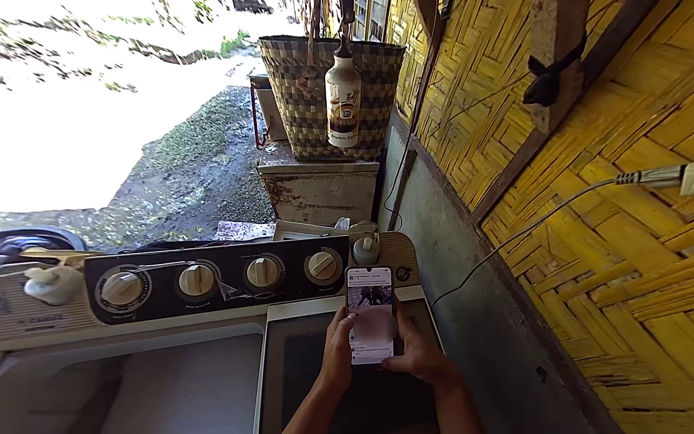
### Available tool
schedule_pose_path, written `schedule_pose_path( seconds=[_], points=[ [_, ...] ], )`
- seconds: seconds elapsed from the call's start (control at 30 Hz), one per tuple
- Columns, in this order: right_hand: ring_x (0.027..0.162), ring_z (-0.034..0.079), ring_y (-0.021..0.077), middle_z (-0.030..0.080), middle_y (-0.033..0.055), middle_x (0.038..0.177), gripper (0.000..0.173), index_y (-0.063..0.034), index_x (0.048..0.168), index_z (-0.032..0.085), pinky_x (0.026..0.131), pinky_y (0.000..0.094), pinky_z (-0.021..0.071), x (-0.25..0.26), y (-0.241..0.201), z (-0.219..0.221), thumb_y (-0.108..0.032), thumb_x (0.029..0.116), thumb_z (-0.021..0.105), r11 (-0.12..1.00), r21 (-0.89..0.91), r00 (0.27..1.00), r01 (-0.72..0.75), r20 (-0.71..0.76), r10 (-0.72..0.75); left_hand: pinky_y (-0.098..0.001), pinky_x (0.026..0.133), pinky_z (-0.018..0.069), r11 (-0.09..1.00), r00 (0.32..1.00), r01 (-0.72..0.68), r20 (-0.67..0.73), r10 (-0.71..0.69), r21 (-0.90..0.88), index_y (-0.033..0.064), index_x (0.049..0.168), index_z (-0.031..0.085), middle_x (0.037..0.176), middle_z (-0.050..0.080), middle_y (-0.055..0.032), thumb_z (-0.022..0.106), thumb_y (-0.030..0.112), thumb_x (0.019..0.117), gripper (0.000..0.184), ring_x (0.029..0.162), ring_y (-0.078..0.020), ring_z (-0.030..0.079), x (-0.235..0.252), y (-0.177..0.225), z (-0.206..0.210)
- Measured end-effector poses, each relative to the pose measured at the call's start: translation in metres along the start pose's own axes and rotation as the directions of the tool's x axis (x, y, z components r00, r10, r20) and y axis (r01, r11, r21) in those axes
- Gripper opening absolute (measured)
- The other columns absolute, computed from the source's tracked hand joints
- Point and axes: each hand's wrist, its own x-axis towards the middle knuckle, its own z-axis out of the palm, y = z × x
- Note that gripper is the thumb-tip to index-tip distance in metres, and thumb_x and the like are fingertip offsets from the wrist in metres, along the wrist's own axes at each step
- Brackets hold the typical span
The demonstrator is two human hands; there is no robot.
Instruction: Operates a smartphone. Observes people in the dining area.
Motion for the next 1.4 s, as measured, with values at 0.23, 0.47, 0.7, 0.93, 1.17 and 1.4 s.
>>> schedule_pose_path(
  seconds=[0.23, 0.47, 0.7, 0.93, 1.17, 1.4],
  points=[
    [0.133, 0.057, 0.0195, 0.042, 0.0128, 0.155, 0.126, -0.0023, 0.157, -0.017, 0.105, 0.0385, 0.0547, -0.0002, -0.0012, 0.0005, 0.022, 0.0644, 0.065, 1.0, -0.006, 1.0, -0.003, -0.004, 0.003, -0.0271, 0.089, 0.0573, 1.0, 1.0, -0.002, 0.001, 0.002, -0.008, 0.0008, 0.132, 0.052, 0.113, 0.068, -0.0051, 0.032, 0.017, 0.1001, 0.041, 0.102, -0.0078, 0.067, 0.0002, -0.0001, 0.0001],
    [0.133, 0.057, 0.0186, 0.043, 0.0131, 0.153, 0.125, -0.0014, 0.157, -0.015, 0.107, 0.0374, 0.0532, -0.0006, -0.0001, 0.0, 0.021, 0.0648, 0.065, 1.0, -0.014, 1.0, 0.008, -0.008, -0.008, -0.0279, 0.088, 0.0584, 1.0, 1.0, 0.001, 0.005, -0.001, -0.009, 0.0007, 0.132, 0.051, 0.112, 0.068, -0.0056, 0.031, 0.017, 0.1005, 0.041, 0.1, -0.0086, 0.068, -0.0001, -0.0001, 0.0004],
    [0.133, 0.057, 0.0193, 0.043, 0.0134, 0.154, 0.125, -0.0019, 0.157, -0.016, 0.108, 0.038, 0.0531, -0.0003, -0.0007, 0.0002, 0.022, 0.0644, 0.065, 1.0, -0.01, 1.0, -0.002, -0.01, 0.002, -0.0275, 0.088, 0.0582, 1.0, 1.0, 0.002, 0.006, -0.002, -0.005, 0.0006, 0.132, 0.051, 0.112, 0.068, -0.0052, 0.031, 0.017, 0.1002, 0.041, 0.1, -0.0083, 0.068, 0.0003, 0.0001, 0.0005],
    [0.134, 0.056, 0.0181, 0.041, 0.0144, 0.155, 0.125, -0.0011, 0.157, -0.016, 0.107, 0.0362, 0.0529, -0.001, 0.0001, -0.0001, 0.021, 0.0652, 0.066, 1.0, -0.017, 1.0, -0.005, -0.021, 0.005, -0.0279, 0.088, 0.0582, 1.0, 1.0, -0.005, 0.006, 0.005, 0.007, 0.0011, 0.131, 0.052, 0.112, 0.068, -0.0047, 0.032, 0.018, 0.1001, 0.04, 0.1, -0.0083, 0.068, 0.0003, -0.0009, -0.0003],
    [0.134, 0.056, 0.0169, 0.039, 0.0149, 0.156, 0.126, -0.0011, 0.157, -0.018, 0.108, 0.0351, 0.0527, -0.0011, -0.001, 0.0012, 0.021, 0.0651, 0.066, 1.0, -0.012, 1.0, -0.009, -0.026, 0.008, -0.0272, 0.088, 0.0576, 1.0, 1.0, 0.006, -0.001, -0.006, 0.016, 0.0009, 0.133, 0.051, 0.113, 0.067, -0.0049, 0.032, 0.019, 0.0999, 0.042, 0.1, -0.0077, 0.067, -0.0006, 0.0004, 0.0004],
    [0.133, 0.056, 0.0169, 0.041, 0.0141, 0.155, 0.127, -0.0029, 0.158, -0.018, 0.106, 0.0355, 0.0539, -0.0011, -0.0017, 0.0017, 0.02, 0.0653, 0.066, 1.0, -0.021, 0.999, -0.023, -0.032, 0.022, -0.0274, 0.088, 0.0577, 1.0, 1.0, 0.014, -0.005, -0.014, 0.016, 0.0004, 0.136, 0.05, 0.115, 0.067, -0.0059, 0.033, 0.019, 0.0995, 0.044, 0.101, -0.008, 0.067, -0.0015, 0.0016, 0.0008]
  ],
)
